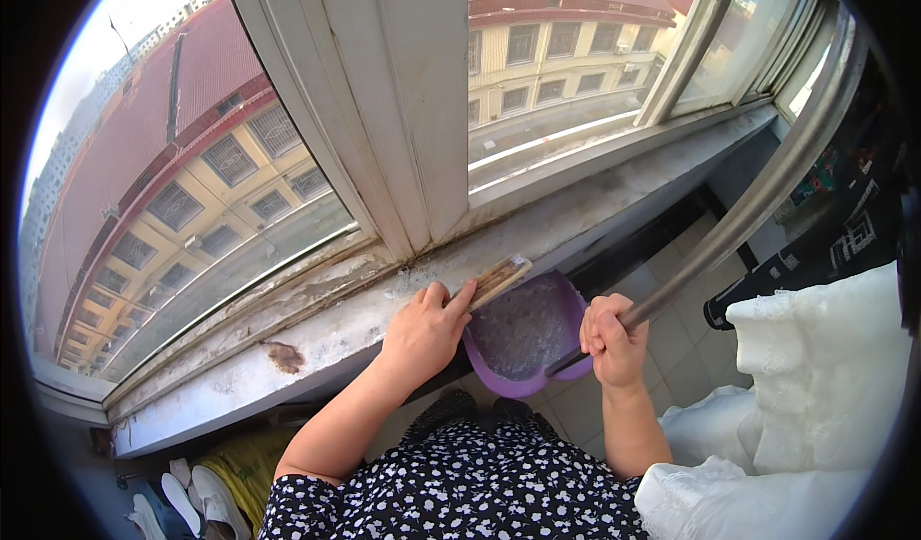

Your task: The person cleans a window sill and floor baseboards using a brush and a dustpan. They also move several pairs of shoes from a cluttered floor area onto the window sill to clear the space.

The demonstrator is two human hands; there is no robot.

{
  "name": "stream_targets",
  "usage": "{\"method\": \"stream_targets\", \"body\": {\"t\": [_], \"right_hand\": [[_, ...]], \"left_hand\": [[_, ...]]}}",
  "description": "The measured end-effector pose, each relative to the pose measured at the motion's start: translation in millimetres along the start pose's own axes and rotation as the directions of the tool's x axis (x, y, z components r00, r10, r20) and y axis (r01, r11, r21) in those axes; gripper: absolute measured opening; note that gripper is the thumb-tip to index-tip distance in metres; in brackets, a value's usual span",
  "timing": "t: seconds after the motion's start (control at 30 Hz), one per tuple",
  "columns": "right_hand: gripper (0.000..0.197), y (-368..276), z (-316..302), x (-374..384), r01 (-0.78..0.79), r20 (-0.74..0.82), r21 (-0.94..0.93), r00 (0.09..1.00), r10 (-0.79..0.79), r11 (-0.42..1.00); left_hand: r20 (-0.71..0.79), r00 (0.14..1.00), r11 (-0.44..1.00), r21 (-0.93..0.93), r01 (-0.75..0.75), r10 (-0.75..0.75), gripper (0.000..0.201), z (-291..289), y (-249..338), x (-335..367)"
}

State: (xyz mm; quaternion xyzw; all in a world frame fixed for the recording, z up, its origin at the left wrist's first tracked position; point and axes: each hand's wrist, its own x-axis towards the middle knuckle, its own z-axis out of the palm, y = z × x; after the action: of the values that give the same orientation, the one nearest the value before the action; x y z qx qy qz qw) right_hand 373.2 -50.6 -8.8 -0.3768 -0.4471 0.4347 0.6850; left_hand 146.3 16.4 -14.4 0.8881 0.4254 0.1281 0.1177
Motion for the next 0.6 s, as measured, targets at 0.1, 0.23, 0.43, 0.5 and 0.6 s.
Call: {"method": "stream_targets", "body": {"t": [0.1, 0.23, 0.43, 0.5, 0.6], "right_hand": [[0.025, 3, 1, 7, -0.034, -0.033, -0.018, 0.999, 0.033, 0.999], [0.026, 6, -5, 13, -0.029, -0.092, -0.051, 0.995, 0.024, 0.998], [0.022, 9, -33, 22, 0.003, -0.162, -0.043, 0.987, -0.01, 0.999], [0.028, 2, -40, 29, 0.0, -0.185, -0.112, 0.983, -0.021, 0.994], [0.029, 1, -65, 41, 0.027, -0.147, -0.095, 0.988, -0.04, 0.995]], "left_hand": [[0.048, 0.992, 0.988, -0.101, -0.113, 0.119, 0.043, 3, 5, 17], [0.05, 0.988, 0.96, -0.251, -0.127, 0.144, 0.045, 3, 5, 37], [0.061, 0.985, 0.934, -0.331, -0.133, 0.162, 0.046, 4, -5, 56], [0.049, 0.987, 0.936, -0.327, -0.132, 0.156, 0.046, 5, 0, 67], [0.068, 0.985, 0.944, -0.301, -0.132, 0.159, 0.044, 6, 10, 82]]}}
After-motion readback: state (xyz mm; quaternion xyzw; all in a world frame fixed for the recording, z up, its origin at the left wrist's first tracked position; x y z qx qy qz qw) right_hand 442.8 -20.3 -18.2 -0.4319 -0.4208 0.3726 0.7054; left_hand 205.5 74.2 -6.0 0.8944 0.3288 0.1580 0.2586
